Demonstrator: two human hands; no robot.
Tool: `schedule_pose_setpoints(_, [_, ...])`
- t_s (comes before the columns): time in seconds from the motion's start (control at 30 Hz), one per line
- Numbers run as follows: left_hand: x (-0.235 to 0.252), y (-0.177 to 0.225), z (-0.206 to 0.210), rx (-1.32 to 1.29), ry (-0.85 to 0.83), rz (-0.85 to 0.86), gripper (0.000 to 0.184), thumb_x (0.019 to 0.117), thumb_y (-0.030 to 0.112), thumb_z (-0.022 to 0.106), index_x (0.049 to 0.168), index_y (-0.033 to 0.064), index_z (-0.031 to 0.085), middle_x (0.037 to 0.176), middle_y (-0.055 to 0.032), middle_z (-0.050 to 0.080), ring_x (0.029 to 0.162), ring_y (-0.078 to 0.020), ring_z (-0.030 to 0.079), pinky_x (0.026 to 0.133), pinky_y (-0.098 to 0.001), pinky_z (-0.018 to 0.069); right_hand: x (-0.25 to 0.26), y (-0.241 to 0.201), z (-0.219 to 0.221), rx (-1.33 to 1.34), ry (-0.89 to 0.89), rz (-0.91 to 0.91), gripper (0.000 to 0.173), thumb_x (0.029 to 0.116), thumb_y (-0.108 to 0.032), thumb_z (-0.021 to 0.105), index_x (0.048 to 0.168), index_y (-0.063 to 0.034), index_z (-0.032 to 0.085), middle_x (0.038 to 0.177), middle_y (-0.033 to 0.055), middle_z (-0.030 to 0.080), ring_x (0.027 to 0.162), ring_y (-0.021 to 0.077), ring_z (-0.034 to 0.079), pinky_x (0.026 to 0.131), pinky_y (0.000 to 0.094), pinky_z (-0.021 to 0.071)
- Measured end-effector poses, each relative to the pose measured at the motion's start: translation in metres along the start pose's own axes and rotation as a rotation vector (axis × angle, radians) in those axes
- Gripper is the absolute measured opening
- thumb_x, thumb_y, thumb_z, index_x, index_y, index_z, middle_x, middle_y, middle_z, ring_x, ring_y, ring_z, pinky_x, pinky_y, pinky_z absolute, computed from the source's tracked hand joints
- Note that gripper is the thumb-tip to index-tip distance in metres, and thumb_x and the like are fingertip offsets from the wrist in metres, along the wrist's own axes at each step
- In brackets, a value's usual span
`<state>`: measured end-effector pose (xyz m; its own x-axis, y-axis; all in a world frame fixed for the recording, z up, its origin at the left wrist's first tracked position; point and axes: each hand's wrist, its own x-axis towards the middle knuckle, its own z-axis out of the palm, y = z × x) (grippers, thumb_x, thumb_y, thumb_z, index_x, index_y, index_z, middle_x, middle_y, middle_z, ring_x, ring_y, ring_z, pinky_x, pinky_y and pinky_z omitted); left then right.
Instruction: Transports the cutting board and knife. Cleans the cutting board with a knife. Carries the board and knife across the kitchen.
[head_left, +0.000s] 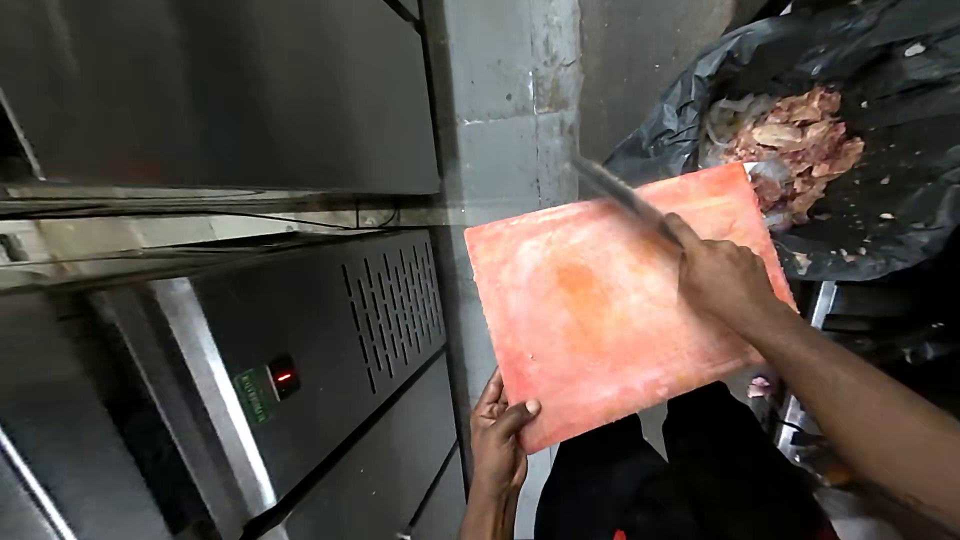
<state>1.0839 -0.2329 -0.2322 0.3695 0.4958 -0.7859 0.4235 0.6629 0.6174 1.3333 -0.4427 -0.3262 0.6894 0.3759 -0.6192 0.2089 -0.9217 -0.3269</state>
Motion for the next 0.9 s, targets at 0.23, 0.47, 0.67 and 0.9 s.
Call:
schedule_pose_setpoints(0.23, [0.002, 0.002, 0.005, 0.004, 0.006, 0.009, 0.063, 0.0731, -0.016, 0.062, 0.135, -0.0098, 0.051, 0.103, -0.0186, 0.073, 0.084, -0.0233, 0.075, 0.073, -0.0397, 0.0648, -0.091, -0.012, 0.032, 0.079, 0.188, -0.494, 0.062, 0.0889, -0.007, 0.063, 0.148, -0.0243, 0.056, 0.073, 0.0118, 0.064, 0.051, 0.0316, 0.062, 0.043, 0.0491, 0.0515])
schedule_pose_setpoints(0.47, [-0.003, -0.005, 0.002, 0.046, 0.048, 0.028, 0.057, 0.0764, -0.014, 0.056, 0.133, -0.0069, 0.052, 0.101, -0.0135, 0.074, 0.085, -0.0192, 0.074, 0.074, -0.0373, 0.0642, -0.121, -0.006, 0.049, -0.117, 0.11, -0.621, 0.068, 0.0871, -0.006, 0.068, 0.15, -0.0278, 0.053, 0.076, 0.0178, 0.065, 0.054, 0.0342, 0.063, 0.047, 0.0443, 0.0523])
schedule_pose_setpoints(0.67, [-0.011, -0.006, 0.006, 0.102, -0.023, -0.003, 0.064, 0.0818, -0.019, 0.05, 0.142, -0.0002, 0.043, 0.106, -0.0083, 0.074, 0.086, -0.0168, 0.075, 0.073, -0.0357, 0.0651, -0.058, -0.001, 0.017, 0.062, -0.123, 0.044, 0.062, 0.1027, -0.014, 0.053, 0.16, -0.0311, 0.036, 0.093, 0.0198, 0.071, 0.077, 0.0422, 0.07, 0.068, 0.0585, 0.0564])
schedule_pose_setpoints(0.9, [-0.005, -0.008, 0.005, 0.139, -0.064, 0.02, 0.063, 0.0838, -0.018, 0.049, 0.143, -0.0002, 0.038, 0.105, -0.0032, 0.073, 0.086, -0.0102, 0.074, 0.076, -0.0316, 0.064, -0.082, 0.146, -0.01, 0.258, 0.087, 0.733, 0.045, 0.1095, -0.027, 0.045, 0.153, -0.0175, 0.046, 0.102, 0.0312, 0.069, 0.095, 0.0526, 0.068, 0.079, 0.0694, 0.0521])
